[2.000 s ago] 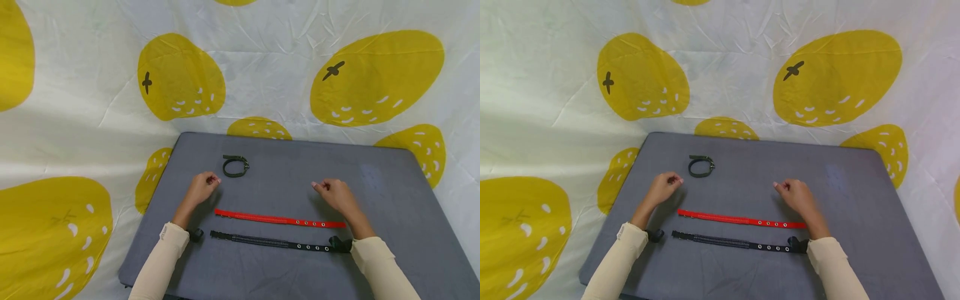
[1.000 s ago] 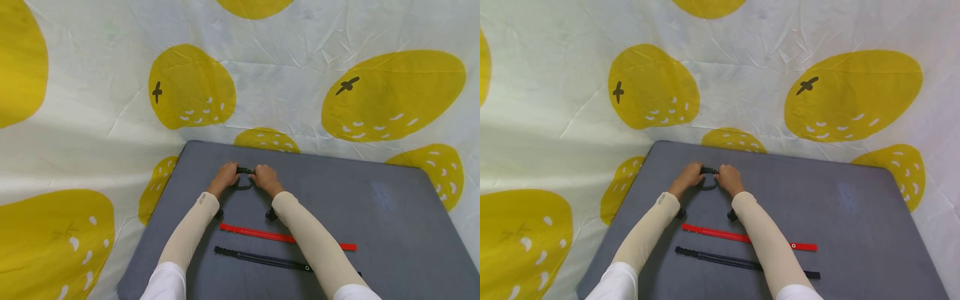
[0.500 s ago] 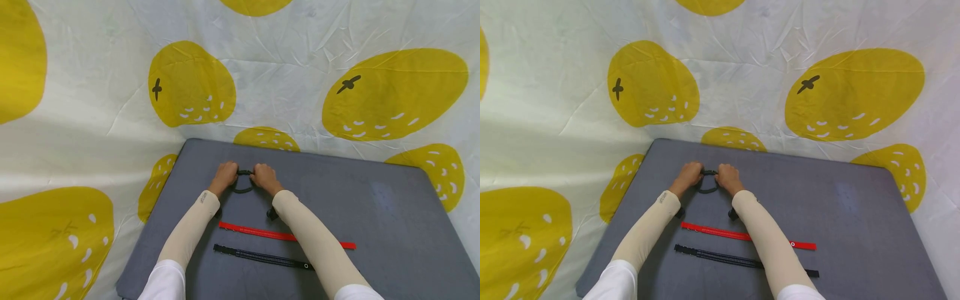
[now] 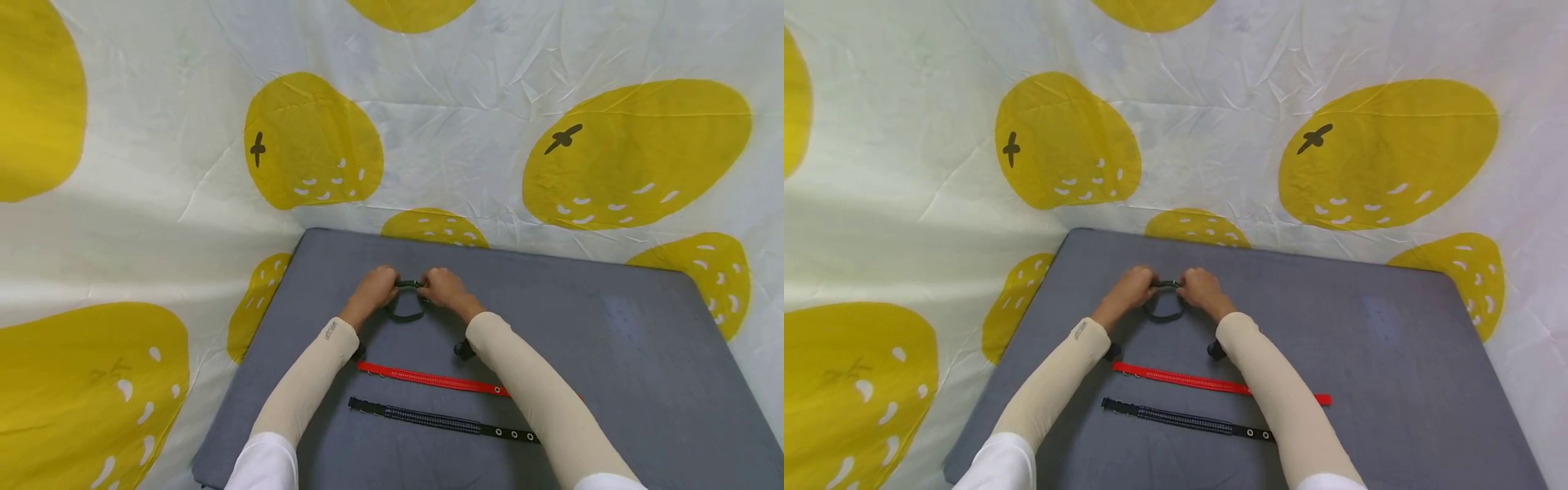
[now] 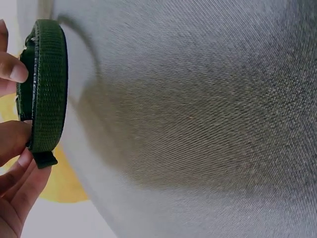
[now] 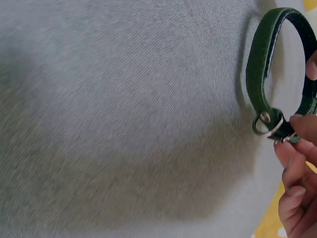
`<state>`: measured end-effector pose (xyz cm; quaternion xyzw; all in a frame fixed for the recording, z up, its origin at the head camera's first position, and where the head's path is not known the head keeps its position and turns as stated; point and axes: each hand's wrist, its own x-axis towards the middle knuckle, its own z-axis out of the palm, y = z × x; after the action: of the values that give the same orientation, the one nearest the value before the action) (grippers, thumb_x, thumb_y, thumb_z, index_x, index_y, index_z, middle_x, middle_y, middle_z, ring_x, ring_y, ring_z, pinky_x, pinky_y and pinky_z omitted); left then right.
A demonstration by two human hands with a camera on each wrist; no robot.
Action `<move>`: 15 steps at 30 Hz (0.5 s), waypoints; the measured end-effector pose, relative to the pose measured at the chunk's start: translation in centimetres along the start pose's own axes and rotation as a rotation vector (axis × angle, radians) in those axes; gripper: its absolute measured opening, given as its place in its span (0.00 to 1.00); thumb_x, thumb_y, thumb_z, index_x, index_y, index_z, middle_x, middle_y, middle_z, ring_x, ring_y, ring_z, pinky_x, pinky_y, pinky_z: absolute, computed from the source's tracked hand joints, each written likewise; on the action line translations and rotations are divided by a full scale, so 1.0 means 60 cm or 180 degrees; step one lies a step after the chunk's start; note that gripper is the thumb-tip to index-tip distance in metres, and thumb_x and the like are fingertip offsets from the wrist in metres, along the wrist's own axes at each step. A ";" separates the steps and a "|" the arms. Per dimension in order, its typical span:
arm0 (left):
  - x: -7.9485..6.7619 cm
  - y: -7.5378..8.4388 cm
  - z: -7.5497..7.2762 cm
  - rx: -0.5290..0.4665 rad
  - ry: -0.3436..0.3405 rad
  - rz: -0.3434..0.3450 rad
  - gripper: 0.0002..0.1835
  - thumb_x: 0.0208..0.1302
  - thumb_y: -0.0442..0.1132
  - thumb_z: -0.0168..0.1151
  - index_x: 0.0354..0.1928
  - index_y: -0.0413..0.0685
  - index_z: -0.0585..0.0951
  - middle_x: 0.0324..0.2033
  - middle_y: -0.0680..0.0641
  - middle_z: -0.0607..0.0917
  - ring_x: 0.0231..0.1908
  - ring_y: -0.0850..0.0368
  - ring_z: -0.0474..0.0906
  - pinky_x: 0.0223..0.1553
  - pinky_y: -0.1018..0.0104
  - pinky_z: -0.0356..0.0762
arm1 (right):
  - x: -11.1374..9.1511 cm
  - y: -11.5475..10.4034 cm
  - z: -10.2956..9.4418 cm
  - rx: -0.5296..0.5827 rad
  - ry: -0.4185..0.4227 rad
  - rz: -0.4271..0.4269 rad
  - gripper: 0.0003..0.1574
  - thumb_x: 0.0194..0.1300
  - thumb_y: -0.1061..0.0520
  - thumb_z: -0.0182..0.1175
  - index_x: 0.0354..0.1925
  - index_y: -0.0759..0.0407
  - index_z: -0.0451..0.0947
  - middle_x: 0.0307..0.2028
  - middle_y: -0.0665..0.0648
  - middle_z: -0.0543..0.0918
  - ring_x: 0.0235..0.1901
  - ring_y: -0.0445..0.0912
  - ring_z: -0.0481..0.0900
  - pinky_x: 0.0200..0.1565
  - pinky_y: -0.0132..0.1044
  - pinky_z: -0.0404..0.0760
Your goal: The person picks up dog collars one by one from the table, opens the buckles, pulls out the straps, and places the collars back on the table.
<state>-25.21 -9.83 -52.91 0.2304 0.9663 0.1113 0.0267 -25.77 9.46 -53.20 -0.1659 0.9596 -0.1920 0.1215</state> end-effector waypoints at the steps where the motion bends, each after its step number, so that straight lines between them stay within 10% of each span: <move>1: -0.003 0.004 -0.003 -0.0004 0.0018 0.0031 0.04 0.65 0.34 0.66 0.39 0.44 0.87 0.39 0.43 0.86 0.43 0.47 0.83 0.46 0.55 0.81 | -0.005 0.002 -0.004 0.0041 -0.0011 -0.0046 0.17 0.71 0.50 0.63 0.50 0.60 0.84 0.42 0.59 0.87 0.37 0.50 0.84 0.42 0.47 0.82; 15: -0.063 0.073 -0.051 0.0095 0.0505 0.0479 0.05 0.69 0.37 0.65 0.43 0.46 0.86 0.37 0.46 0.81 0.36 0.53 0.81 0.39 0.62 0.82 | -0.100 0.028 -0.062 0.0848 0.0239 -0.0577 0.14 0.70 0.54 0.64 0.47 0.62 0.85 0.40 0.59 0.87 0.35 0.51 0.82 0.38 0.45 0.80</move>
<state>-20.21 -8.34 -48.90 0.2931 0.9470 0.1164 -0.0617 -21.84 14.33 -49.54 -0.2270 0.9106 -0.3338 0.0886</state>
